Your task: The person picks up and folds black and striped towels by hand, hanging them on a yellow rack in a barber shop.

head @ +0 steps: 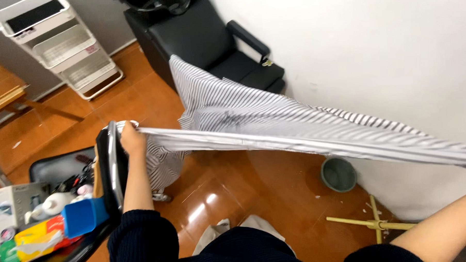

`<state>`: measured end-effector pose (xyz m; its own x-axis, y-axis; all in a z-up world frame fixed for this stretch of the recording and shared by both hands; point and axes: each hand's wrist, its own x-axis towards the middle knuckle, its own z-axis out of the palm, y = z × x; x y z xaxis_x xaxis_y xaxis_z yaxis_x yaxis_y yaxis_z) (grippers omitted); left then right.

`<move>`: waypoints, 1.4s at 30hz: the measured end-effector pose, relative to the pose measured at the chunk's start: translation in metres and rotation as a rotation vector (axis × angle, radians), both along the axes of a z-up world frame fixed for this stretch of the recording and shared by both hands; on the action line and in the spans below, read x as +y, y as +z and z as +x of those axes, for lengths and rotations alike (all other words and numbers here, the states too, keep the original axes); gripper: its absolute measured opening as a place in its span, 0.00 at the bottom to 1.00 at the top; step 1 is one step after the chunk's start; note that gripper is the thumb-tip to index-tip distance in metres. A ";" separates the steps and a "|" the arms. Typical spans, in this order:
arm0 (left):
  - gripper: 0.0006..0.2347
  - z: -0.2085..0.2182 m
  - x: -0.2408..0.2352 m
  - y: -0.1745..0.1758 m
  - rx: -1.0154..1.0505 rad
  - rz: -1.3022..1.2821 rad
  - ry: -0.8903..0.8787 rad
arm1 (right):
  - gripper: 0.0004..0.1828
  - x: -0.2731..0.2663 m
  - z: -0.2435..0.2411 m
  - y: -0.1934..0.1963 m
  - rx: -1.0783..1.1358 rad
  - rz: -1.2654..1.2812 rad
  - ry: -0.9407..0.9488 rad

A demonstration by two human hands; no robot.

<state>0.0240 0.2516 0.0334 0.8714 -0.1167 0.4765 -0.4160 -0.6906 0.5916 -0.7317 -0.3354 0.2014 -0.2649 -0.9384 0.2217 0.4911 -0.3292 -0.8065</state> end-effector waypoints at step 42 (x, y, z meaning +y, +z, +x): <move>0.08 -0.327 -0.435 0.015 0.080 0.507 -0.866 | 0.14 0.029 -0.024 -0.128 0.335 0.162 0.632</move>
<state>-0.3030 -0.1833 0.0481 0.4177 -0.8979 0.1388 -0.8659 -0.3472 0.3600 -0.7559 -0.3061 0.0730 0.3952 -0.9176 0.0414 0.2659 0.0711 -0.9614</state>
